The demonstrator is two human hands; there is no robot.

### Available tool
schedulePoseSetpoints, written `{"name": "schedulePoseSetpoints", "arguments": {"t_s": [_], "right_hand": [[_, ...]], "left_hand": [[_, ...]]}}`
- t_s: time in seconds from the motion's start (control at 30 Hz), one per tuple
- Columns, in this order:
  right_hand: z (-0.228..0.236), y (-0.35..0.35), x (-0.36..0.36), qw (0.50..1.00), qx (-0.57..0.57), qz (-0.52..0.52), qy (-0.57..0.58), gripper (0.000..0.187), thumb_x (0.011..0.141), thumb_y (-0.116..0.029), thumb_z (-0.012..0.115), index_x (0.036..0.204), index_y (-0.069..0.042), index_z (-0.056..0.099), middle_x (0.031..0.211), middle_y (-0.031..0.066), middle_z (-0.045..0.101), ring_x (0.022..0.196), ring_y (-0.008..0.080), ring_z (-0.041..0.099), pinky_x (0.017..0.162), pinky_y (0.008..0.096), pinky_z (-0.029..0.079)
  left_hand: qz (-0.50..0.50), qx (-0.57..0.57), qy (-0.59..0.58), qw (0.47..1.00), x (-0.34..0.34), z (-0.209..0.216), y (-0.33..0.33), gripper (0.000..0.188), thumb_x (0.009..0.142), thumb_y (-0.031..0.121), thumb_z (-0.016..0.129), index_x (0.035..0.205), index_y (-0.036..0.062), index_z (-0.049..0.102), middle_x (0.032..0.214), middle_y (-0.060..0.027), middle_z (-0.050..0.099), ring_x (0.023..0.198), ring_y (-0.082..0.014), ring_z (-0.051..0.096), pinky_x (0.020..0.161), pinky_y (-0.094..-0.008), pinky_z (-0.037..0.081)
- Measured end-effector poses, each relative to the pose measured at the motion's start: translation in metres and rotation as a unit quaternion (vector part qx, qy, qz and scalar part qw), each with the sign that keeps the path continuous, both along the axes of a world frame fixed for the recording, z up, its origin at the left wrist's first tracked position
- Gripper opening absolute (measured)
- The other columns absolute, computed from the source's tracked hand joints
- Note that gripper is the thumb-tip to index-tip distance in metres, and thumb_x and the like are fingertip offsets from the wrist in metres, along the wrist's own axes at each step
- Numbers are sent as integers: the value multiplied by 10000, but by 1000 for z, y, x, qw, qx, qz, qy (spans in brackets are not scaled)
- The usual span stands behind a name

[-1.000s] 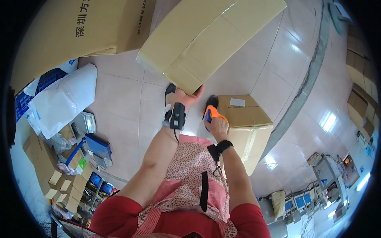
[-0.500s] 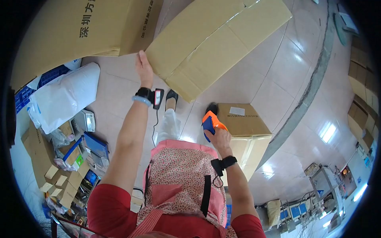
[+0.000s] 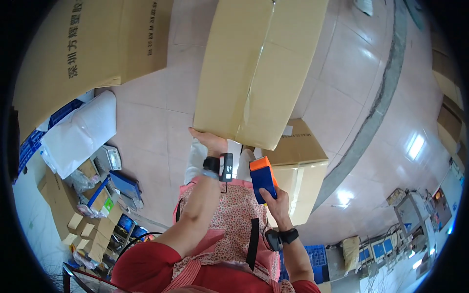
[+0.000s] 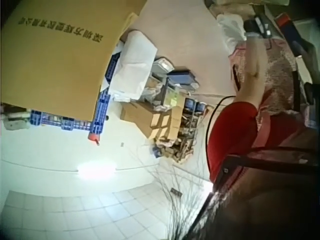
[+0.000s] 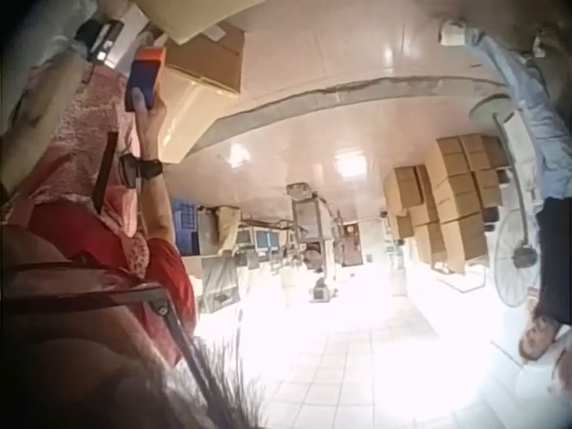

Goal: The person seals cardboard boxes with a tape dispenser, folding the flaps and applying tape across the seams before moving them aside.

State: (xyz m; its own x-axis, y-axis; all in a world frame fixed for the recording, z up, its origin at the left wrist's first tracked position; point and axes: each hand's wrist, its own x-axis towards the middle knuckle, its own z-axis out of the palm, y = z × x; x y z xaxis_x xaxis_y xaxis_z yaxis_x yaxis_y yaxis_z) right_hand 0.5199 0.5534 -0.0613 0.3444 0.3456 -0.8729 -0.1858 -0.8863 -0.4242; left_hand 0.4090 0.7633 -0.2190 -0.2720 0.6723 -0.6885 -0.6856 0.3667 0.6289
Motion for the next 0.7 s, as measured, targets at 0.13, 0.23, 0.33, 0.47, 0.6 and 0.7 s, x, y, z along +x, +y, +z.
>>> {"name": "schedulePoseSetpoints", "arguments": {"t_s": [0.13,0.23,0.33,0.47,0.6,0.7], "right_hand": [[0,-6,26,997,-43,59,36,470,822,-409,634,909,53,635,713,99,634,670,152,586,619,298,468],[-35,12,29,994,-3,72,77,456,841,-388,627,936,58,630,745,58,638,676,108,565,608,258,464],[-40,65,33,987,21,-72,139,440,835,-384,640,885,53,637,726,65,642,636,133,589,565,276,477],[-51,57,27,979,11,-159,126,416,828,-370,657,861,44,640,689,70,637,593,150,605,503,291,483],[-36,77,18,989,28,-66,127,435,844,-380,631,891,52,643,762,64,641,619,144,606,519,263,473],[7,90,32,957,43,-224,181,413,846,-381,616,862,31,635,713,70,634,569,181,607,503,310,481]], "left_hand": [[-166,-39,9,985,-12,-22,-53,581,947,537,297,1295,96,448,1256,-59,523,1170,-247,486,997,-424,387],[-520,77,70,848,-39,-73,-76,549,940,513,331,1268,101,484,1220,-50,552,1121,-245,525,960,-415,424],[-184,-98,-270,940,-4,-81,-92,441,913,433,453,1187,100,545,1104,-38,611,976,-213,597,819,-379,506],[-794,-34,347,498,-56,-83,-59,291,893,284,551,1099,81,577,964,-65,639,894,-219,606,786,-328,492],[-445,-28,428,786,-169,-48,-3,180,900,174,534,1007,55,616,875,-39,621,741,-135,577,688,-268,484],[-473,-140,295,819,-136,78,73,150,880,137,562,963,31,626,868,-46,633,777,-129,590,726,-267,481]]}}
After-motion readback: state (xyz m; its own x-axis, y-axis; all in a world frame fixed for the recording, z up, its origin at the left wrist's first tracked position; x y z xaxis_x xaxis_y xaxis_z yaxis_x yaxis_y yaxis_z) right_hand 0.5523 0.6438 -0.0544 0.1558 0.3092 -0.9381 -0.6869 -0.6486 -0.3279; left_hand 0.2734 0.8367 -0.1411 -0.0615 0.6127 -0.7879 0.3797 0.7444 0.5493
